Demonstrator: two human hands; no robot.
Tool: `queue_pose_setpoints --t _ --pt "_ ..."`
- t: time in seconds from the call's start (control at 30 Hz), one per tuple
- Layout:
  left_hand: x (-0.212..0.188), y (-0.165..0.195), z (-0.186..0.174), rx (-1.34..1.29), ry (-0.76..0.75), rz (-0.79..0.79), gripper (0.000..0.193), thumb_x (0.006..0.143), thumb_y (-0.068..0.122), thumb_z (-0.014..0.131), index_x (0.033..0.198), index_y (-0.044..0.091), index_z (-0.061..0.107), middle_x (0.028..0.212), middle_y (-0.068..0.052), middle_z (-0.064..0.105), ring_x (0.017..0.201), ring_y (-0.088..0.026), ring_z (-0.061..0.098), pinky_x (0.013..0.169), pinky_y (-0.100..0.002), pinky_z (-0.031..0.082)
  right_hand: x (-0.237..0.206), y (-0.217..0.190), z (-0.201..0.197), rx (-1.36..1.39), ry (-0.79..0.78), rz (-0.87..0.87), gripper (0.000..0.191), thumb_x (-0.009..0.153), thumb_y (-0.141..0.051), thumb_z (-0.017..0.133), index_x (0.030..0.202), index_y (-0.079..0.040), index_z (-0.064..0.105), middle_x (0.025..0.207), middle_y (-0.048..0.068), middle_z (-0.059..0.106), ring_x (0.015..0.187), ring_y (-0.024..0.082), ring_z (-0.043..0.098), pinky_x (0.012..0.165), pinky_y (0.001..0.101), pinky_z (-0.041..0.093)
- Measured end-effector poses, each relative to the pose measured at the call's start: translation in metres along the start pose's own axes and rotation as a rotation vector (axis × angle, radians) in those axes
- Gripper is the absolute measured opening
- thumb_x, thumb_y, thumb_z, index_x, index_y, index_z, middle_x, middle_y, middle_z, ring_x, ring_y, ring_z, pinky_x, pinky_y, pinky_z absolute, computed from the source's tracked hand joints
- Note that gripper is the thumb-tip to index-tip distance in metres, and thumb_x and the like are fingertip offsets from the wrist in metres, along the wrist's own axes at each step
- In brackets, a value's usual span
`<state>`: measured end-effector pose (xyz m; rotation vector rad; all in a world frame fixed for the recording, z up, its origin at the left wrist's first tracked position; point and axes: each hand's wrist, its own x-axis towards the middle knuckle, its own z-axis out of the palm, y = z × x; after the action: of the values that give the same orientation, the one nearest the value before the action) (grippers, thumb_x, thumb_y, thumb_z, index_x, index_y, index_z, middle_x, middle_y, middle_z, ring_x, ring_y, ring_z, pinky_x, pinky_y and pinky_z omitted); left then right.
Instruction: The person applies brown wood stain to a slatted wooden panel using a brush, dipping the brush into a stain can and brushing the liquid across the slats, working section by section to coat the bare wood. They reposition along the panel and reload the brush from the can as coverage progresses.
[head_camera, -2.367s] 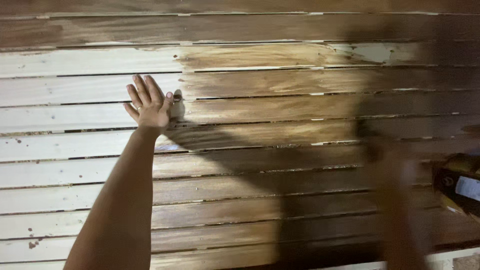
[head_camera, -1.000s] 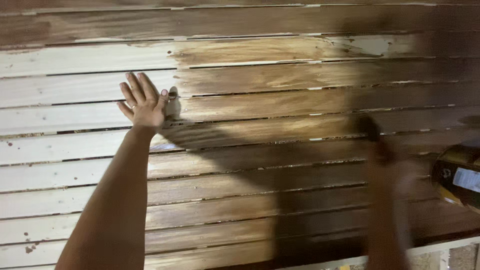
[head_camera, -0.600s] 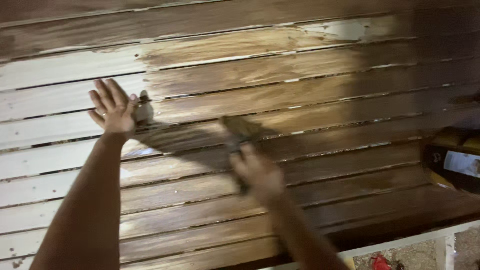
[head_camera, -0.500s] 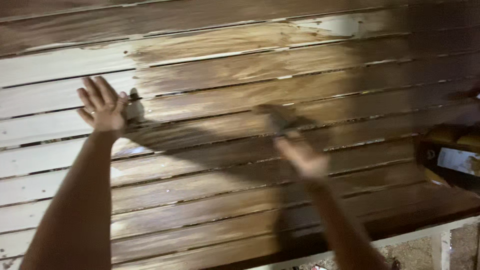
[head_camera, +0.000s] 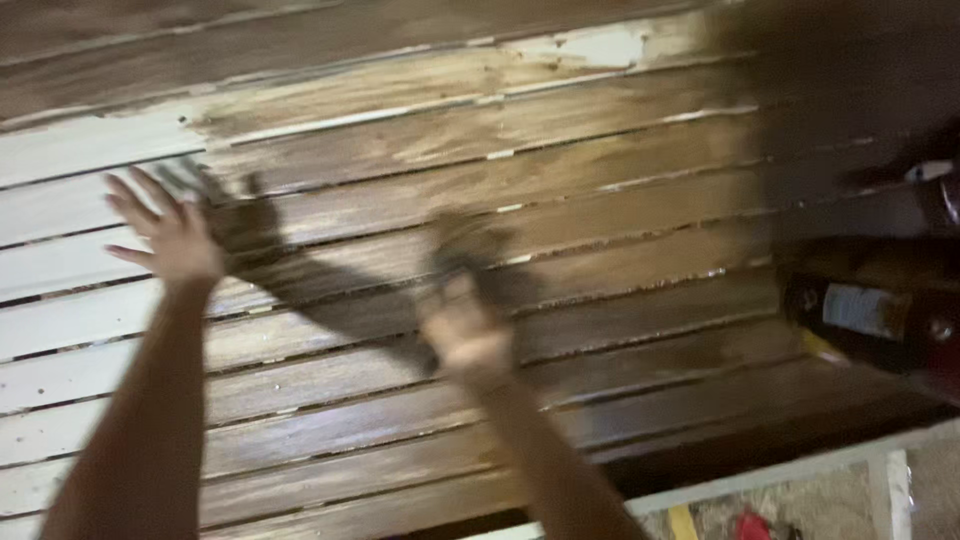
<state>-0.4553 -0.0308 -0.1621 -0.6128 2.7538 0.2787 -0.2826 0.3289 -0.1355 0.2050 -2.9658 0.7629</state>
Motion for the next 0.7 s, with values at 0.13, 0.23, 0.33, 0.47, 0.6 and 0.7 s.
queue_pose_setpoints --t 0.13,0.23,0.33,0.47,0.6,0.7 --pt "-0.065 0.066 0.005 -0.201 0.076 0.137 0.076 0.105 0.060 0.005 0.169 0.021 -0.002 0.174 -0.010 -0.016 0.162 -0.034 -0.011 0.116 -0.080 -0.011 0.000 -0.001 -0.015 0.181 -0.151 -0.284 0.028 0.098 -0.013 0.065 0.123 -0.003 0.073 0.103 0.012 0.071 0.087 0.018 0.064 0.076 0.0333 0.053" --pt "-0.117 0.105 -0.010 -0.324 0.100 0.243 0.069 0.108 0.052 0.015 0.168 0.019 0.008 0.175 -0.013 -0.006 0.164 -0.035 -0.004 0.117 -0.079 -0.011 -0.009 0.107 -0.083 0.311 -0.167 -0.135 0.028 0.099 -0.012 0.064 0.124 -0.003 0.073 0.103 0.012 0.070 0.087 0.018 0.064 0.075 0.0331 0.052" --pt "-0.156 0.136 -0.018 -0.404 0.134 0.311 0.068 0.108 0.047 0.024 0.167 0.014 0.013 0.174 -0.018 0.000 0.162 -0.039 0.000 0.115 -0.078 -0.010 -0.022 0.238 -0.161 0.419 0.020 0.167 0.028 0.099 -0.011 0.063 0.124 -0.003 0.072 0.103 0.012 0.070 0.087 0.018 0.063 0.075 0.0328 0.052" --pt "-0.201 0.150 -0.011 -0.391 0.124 0.314 0.067 0.108 0.044 0.024 0.166 0.012 0.015 0.173 -0.021 0.000 0.160 -0.043 0.000 0.114 -0.079 -0.009 -0.014 0.352 -0.225 0.082 0.371 0.457 0.027 0.102 -0.013 0.063 0.126 -0.006 0.071 0.112 0.014 0.067 0.093 0.020 0.063 0.076 0.0325 0.053" --pt "-0.234 0.155 -0.002 -0.442 0.110 0.285 0.069 0.107 0.046 0.025 0.165 0.011 0.015 0.173 -0.021 0.001 0.160 -0.042 0.002 0.114 -0.078 -0.008 0.005 0.312 -0.190 -0.218 0.395 0.514 0.024 0.107 -0.019 0.063 0.128 -0.011 0.069 0.131 0.019 0.061 0.105 0.025 0.065 0.080 0.0324 0.056" --pt "-0.246 0.176 0.005 -0.495 0.129 0.237 0.068 0.107 0.046 0.023 0.165 0.011 0.015 0.173 -0.021 0.001 0.160 -0.043 0.002 0.116 -0.076 -0.007 0.010 0.206 -0.110 -0.125 0.244 0.247 0.021 0.111 -0.023 0.063 0.130 -0.014 0.067 0.145 0.023 0.057 0.114 0.029 0.066 0.082 0.0323 0.058"
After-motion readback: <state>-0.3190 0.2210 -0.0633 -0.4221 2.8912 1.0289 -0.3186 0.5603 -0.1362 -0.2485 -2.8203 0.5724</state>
